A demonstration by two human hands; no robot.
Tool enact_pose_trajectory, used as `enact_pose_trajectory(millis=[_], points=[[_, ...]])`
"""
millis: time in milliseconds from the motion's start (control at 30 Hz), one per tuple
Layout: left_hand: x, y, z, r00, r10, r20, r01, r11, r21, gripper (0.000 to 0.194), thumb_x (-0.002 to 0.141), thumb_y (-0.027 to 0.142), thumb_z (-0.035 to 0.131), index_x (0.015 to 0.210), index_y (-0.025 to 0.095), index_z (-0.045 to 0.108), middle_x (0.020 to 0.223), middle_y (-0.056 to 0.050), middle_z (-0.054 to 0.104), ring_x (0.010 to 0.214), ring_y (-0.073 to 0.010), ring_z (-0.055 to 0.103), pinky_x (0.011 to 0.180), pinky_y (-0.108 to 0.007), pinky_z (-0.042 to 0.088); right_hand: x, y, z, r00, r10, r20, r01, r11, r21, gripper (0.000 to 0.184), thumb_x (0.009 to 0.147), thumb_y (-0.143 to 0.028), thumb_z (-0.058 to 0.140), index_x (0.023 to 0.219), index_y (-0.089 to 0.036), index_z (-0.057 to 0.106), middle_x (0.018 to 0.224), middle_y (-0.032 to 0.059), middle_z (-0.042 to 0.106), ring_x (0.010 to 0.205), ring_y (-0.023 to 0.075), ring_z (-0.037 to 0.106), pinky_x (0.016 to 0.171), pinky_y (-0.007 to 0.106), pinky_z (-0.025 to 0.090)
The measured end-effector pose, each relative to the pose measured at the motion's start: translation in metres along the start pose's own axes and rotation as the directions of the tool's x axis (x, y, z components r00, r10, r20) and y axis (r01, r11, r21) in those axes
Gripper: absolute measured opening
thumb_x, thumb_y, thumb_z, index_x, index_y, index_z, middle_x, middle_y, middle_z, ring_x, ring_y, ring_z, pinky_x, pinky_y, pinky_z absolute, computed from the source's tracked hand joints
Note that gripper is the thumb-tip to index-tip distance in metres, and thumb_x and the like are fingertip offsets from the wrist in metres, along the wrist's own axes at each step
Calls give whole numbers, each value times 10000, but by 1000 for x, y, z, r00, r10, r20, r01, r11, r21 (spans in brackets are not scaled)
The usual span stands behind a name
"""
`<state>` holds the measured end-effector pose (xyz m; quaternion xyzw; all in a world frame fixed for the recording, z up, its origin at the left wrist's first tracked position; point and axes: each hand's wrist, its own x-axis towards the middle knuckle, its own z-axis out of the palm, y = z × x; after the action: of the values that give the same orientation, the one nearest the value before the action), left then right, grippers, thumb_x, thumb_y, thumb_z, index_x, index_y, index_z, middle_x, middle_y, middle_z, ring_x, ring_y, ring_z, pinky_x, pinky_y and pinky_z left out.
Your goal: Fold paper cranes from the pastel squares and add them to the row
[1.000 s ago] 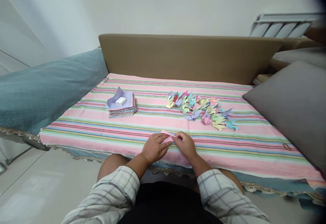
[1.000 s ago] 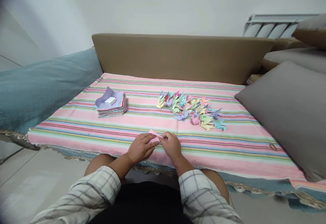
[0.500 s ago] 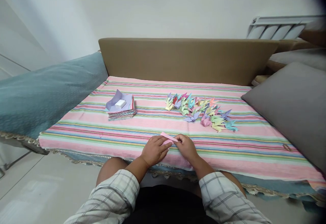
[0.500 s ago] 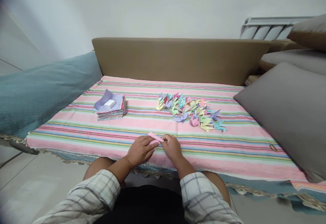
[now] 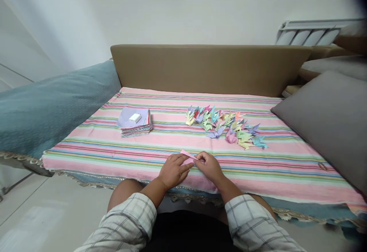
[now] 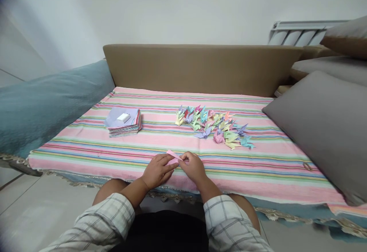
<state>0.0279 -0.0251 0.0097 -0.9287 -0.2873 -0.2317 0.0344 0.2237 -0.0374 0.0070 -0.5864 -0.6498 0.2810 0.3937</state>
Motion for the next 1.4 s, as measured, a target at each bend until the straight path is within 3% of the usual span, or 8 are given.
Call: enact_pose_trajectory(millis=[133, 233, 533, 900, 1100, 1400], points=[[-1, 1, 1, 1000, -6, -6, 6, 1000, 15, 338, 860, 249, 501, 1181, 302, 591, 1182, -67, 583, 1108, -219, 503, 912, -408, 420, -3, 0, -3, 998, -62, -5, 61, 998, -18, 80, 753, -294, 537, 720, -222, 550, 873, 13, 676, 873, 185, 595, 781, 304, 429], [-3, 1, 2, 1000, -6, -21, 7, 999, 49, 328, 857, 253, 509, 1172, 291, 593, 1234, -67, 565, 1135, -227, 483, 939, -426, 395, -4, 0, -4, 995, -92, -28, 89, 992, -92, 130, 783, -321, 499, 732, -215, 554, 805, 13, 649, 805, 177, 576, 733, 287, 414], [-1, 9, -3, 998, -50, -27, 53, 991, 122, 271, 858, 290, 499, 1106, 306, 610, 1280, -26, 557, 1176, -239, 449, 1021, -488, 259, 0, -1, 5, 996, -5, -91, -10, 988, -153, 162, 790, -305, 459, 871, -214, 566, 824, 12, 645, 753, 168, 567, 641, 255, 395], [10, 24, -5, 984, -119, 133, 95, 980, 174, 310, 769, 223, 542, 1078, 229, 559, 1310, -73, 519, 1129, -268, 452, 932, -472, 312, 7, -7, 6, 990, 30, -140, -54, 984, -169, 137, 776, -344, 530, 824, -231, 591, 814, -2, 649, 754, 165, 580, 665, 259, 401], [12, 28, -3, 979, -133, 156, 99, 973, 207, 280, 783, 233, 529, 1062, 204, 547, 1307, -90, 515, 1118, -271, 457, 896, -477, 324, 11, -4, 9, 991, 12, -134, -41, 975, -219, 92, 757, -259, 543, 821, -219, 596, 840, 16, 619, 800, 170, 565, 693, 267, 404], [16, 32, 1, 979, -146, 139, 110, 965, 239, 229, 838, 205, 473, 1043, 203, 573, 1289, -92, 532, 1044, -272, 486, 854, -466, 340, 13, 3, 7, 989, -26, -144, 2, 986, -168, 114, 782, -282, 524, 787, -218, 619, 835, 31, 624, 831, 186, 562, 749, 298, 425]])
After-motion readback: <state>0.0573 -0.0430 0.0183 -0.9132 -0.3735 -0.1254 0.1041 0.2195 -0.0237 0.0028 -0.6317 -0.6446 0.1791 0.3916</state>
